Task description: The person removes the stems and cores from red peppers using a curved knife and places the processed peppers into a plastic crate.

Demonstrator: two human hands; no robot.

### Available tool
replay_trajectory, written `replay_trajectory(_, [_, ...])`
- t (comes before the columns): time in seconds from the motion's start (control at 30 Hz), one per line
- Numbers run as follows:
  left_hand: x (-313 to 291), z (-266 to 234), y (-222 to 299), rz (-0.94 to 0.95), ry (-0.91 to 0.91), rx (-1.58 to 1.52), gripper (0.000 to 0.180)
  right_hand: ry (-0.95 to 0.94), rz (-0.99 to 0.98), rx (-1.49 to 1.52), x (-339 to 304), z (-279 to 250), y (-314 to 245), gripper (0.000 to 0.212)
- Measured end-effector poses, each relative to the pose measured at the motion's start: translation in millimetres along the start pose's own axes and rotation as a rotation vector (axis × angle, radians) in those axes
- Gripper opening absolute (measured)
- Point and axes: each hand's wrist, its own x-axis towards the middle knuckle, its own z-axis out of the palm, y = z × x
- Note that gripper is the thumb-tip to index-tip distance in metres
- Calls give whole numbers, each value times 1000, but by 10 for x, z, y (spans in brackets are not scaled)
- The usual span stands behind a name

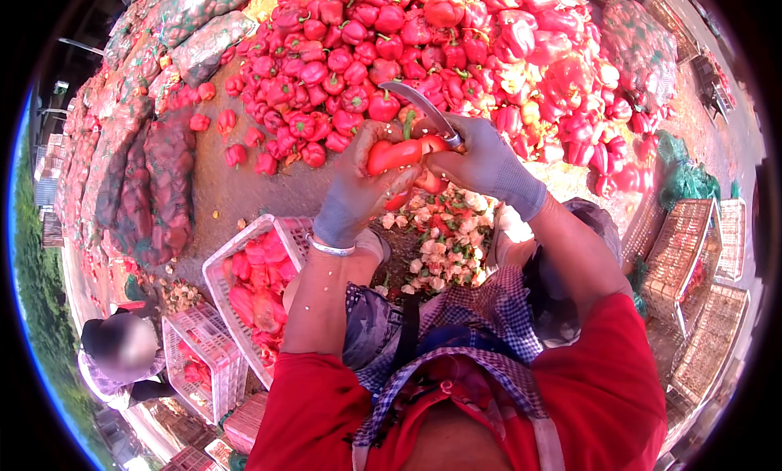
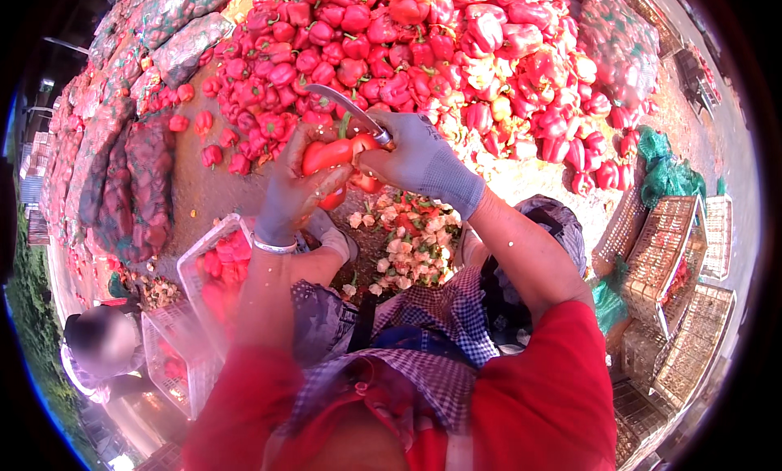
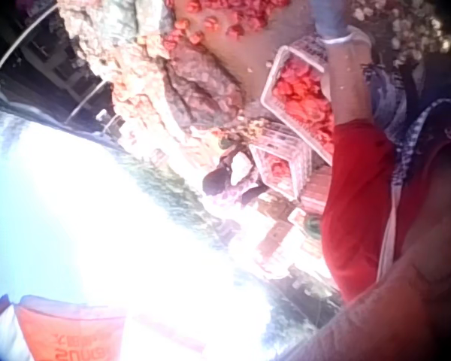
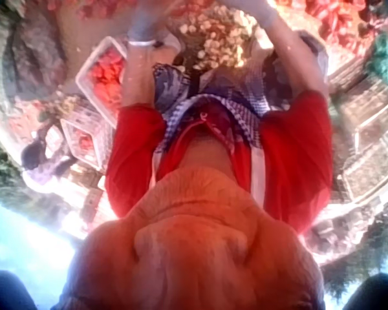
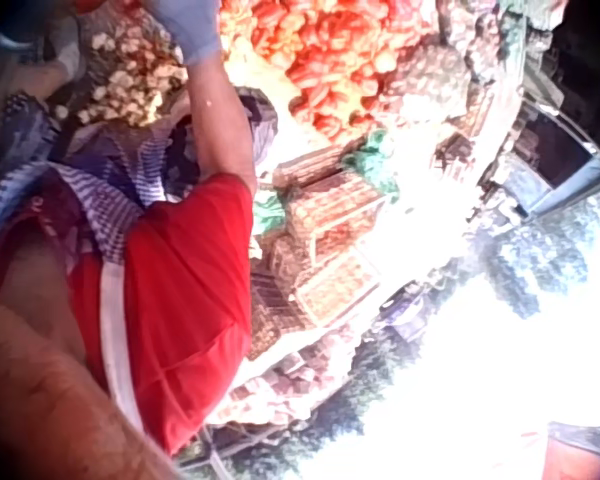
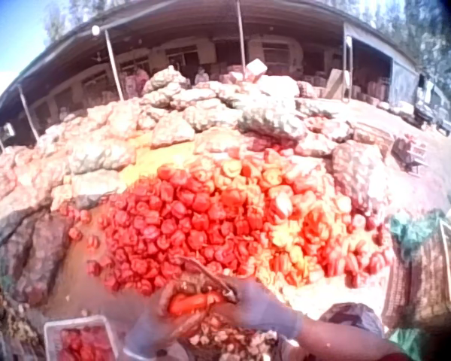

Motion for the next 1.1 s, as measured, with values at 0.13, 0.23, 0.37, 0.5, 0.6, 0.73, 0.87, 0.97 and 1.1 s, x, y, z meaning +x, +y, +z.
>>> replay_trajectory(0.13, [3,-76,-20,141,-39,210,40,-73,145,162,-4,-45,-72,35])
replay_trajectory(0.23, [-48,-146,47,48,3,-79,39,-23,235,240,30,-167,-17,30])
replay_trajectory(0.37, [-28,-180,-24,60,32,-295,39,26,182,350,50,-80,-5,30])
replay_trajectory(0.5, [-24,-92,-29,58,214,-564,37,95,164,410,86,25,-38,33])
replay_trajectory(0.6, [32,-91,-3,21,337,-606,28,150,94,360,78,150,-94,37])
replay_trajectory(0.73, [96,-210,-73,57,555,-903,16,233,8,341,93,446,-101,43])
replay_trajectory(0.87, [198,-292,-247,212,472,-1242,12,226,94,609,142,550,-71,52])
replay_trajectory(0.97, [264,-237,-252,196,589,-1402,13,186,249,843,184,553,-62,45])
replay_trajectory(1.1, [165,-483,-27,189,890,-1424,27,-125,216,1150,214,561,-9,38])
